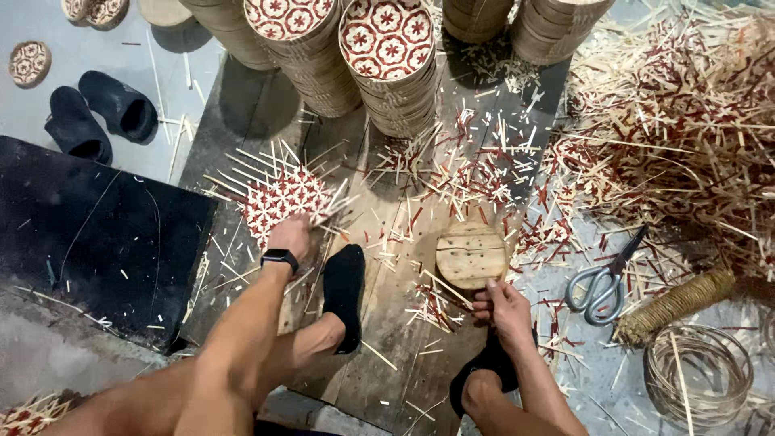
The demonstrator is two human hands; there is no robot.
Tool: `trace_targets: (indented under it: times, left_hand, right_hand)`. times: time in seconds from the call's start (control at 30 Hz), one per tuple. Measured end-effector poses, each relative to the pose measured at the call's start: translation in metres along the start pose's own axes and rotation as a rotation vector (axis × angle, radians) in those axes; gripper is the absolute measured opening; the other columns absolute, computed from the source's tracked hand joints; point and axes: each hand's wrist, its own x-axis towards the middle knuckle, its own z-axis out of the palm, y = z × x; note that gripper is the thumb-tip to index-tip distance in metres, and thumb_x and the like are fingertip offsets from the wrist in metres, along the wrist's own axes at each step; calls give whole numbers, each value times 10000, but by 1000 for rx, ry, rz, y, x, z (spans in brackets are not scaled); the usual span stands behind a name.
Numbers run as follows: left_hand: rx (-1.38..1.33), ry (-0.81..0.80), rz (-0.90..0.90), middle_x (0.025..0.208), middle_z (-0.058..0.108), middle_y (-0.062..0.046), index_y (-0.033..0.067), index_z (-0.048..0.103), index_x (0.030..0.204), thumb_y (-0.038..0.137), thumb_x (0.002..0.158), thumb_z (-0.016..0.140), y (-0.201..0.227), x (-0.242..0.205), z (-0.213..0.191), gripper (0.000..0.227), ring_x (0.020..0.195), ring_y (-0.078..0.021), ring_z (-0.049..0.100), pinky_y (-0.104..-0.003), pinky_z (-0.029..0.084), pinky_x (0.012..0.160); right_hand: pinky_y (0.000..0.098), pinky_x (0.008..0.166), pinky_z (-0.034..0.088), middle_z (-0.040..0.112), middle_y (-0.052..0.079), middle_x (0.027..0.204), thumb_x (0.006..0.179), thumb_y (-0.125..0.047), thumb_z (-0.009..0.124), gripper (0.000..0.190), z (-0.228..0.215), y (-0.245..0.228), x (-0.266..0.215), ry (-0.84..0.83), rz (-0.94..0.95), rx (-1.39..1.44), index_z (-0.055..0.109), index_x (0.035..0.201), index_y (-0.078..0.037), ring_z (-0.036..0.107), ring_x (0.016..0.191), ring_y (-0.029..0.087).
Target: The person weaves thin bamboo strips into a circular lid with a star pattern, trims the excess strips using scissors, and places the finished lids onto stacks of bamboo containers.
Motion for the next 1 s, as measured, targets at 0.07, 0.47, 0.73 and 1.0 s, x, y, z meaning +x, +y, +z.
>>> trace_targets:
  times: [0.07,0.47,0.73,1.0]
  left_hand:
    - [15,147,86,926,695,-194,38,656,912,146,837,640,22,3,-30,132,873,-397,680,-512,553,761]
    - [-249,156,1050,1317,667,-183,8,618,1328,105,788,661,247,-81,0,551,1213,-360,618,-520,481,1008]
    - [-577,202,347,1238,651,-234,-39,659,1215,201,759,887,234,-45,48,564,1194,-357,583,-487,466,1031]
    - [-1257,-295,-316,765,715,-16,-16,736,891,89,700,923,214,11,90,287,644,-76,636,-235,530,584]
  right_hand:
    - [322,568,568,695,149,860,1034,-298,589,362,-4,3,-1,16,-55,20,635,1048,61,653,660,185]
    - [291,686,541,714,52,969,900,-147,699,343,-50,-29,15,-248,-91,409,670,1189,35,661,811,136]
    - [232,706,546,749,14,919,811,-46,785,267,-35,-15,36,27,-211,51,701,1058,11,672,792,83]
    - [241,795,532,738,50,1021,903,-57,719,242,-31,-22,42,101,-418,-119,665,1126,19,661,911,88]
